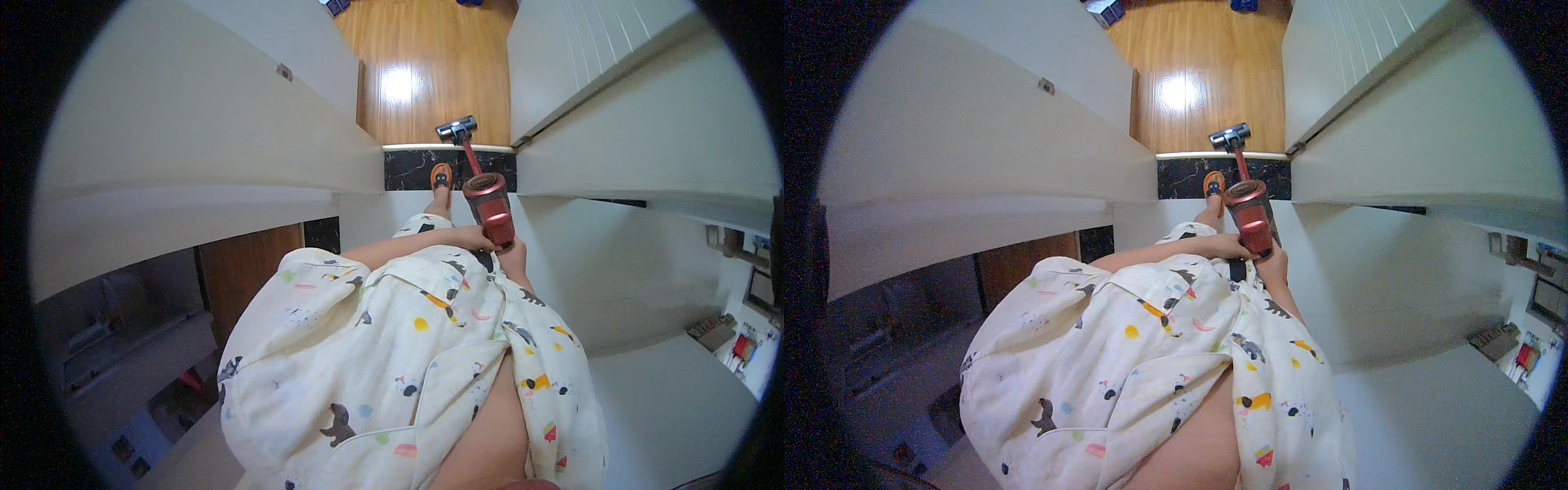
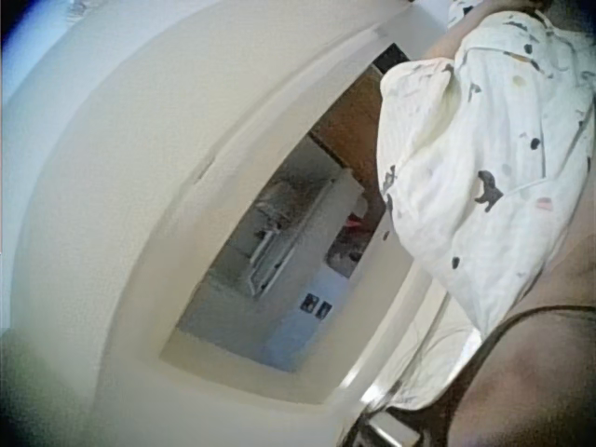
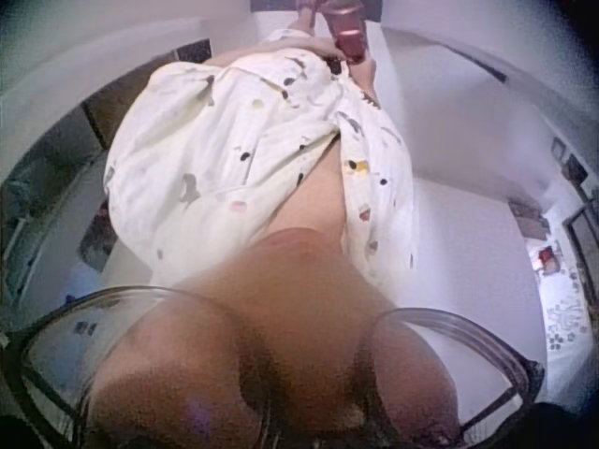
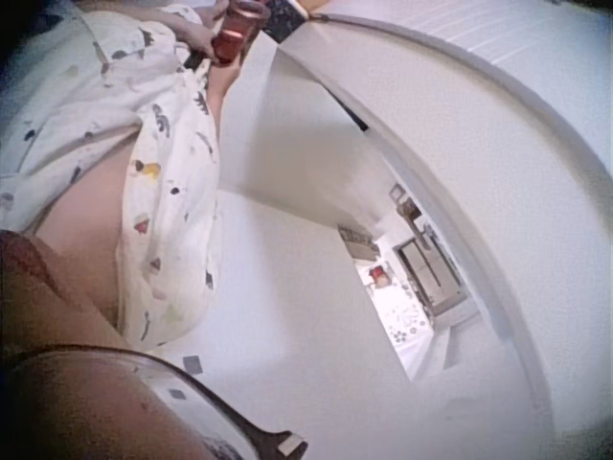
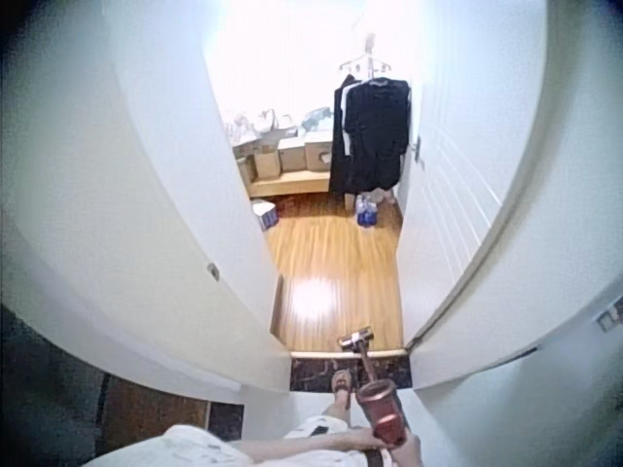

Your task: The person vacuums the wooden floor of a bedroom and a cluttered storage room using a red and black vacuum cleaner.

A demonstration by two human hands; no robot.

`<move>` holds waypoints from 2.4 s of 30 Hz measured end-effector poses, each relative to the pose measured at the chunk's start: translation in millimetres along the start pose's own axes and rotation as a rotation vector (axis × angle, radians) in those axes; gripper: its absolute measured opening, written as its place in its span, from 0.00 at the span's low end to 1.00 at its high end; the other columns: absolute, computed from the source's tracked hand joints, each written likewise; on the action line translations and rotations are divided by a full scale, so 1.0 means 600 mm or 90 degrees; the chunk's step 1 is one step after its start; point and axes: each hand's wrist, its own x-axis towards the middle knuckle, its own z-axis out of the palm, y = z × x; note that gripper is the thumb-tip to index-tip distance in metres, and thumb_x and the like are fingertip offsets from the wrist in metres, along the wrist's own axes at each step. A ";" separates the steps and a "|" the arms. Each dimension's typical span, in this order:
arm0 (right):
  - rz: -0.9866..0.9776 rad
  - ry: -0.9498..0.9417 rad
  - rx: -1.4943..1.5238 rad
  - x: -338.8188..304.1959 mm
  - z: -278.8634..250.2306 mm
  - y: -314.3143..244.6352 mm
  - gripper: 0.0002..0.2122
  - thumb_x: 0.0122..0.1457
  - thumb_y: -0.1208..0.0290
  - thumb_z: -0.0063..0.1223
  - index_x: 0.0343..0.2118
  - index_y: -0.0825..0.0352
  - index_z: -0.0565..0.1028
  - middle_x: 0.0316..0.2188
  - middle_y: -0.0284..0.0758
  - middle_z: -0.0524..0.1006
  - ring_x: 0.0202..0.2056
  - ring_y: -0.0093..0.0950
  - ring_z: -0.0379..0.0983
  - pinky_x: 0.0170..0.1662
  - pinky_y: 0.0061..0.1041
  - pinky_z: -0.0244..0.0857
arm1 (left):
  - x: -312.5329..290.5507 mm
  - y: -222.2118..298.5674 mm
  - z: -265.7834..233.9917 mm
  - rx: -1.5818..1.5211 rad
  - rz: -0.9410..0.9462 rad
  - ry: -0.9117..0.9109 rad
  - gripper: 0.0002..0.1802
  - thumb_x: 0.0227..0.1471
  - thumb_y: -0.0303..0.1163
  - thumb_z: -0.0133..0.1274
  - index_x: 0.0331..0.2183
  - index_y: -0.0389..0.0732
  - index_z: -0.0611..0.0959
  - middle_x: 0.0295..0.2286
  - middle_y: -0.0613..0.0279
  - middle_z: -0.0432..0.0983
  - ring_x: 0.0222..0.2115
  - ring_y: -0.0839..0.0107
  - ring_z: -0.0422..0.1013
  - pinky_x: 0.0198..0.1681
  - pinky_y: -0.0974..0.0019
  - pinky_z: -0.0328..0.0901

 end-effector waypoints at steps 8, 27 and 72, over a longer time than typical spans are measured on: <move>-0.122 -0.097 -0.091 0.600 0.308 -0.088 0.18 0.38 0.72 0.52 0.37 0.63 0.69 0.23 0.48 0.70 0.27 0.45 0.67 0.28 0.34 0.62 | 0.148 0.028 -0.701 0.345 0.228 -0.160 0.16 0.47 0.34 0.43 0.39 0.40 0.70 0.37 0.54 0.68 0.39 0.66 0.63 0.43 0.66 0.56; -0.102 -0.192 -0.199 2.419 0.604 -0.288 0.16 0.36 0.71 0.55 0.34 0.64 0.71 0.23 0.45 0.72 0.27 0.41 0.69 0.28 0.27 0.62 | 0.878 0.598 -2.251 0.321 0.183 0.060 0.17 0.41 0.40 0.51 0.36 0.45 0.74 0.32 0.58 0.71 0.34 0.67 0.66 0.39 0.67 0.59; 0.244 -0.198 0.173 2.199 -0.463 -0.941 0.21 0.41 0.71 0.46 0.42 0.65 0.61 0.36 0.45 0.69 0.39 0.39 0.65 0.41 0.29 0.58 | 0.659 1.746 -1.518 -0.315 0.007 0.321 0.25 0.36 0.39 0.55 0.36 0.33 0.72 0.33 0.61 0.70 0.34 0.75 0.65 0.38 0.74 0.58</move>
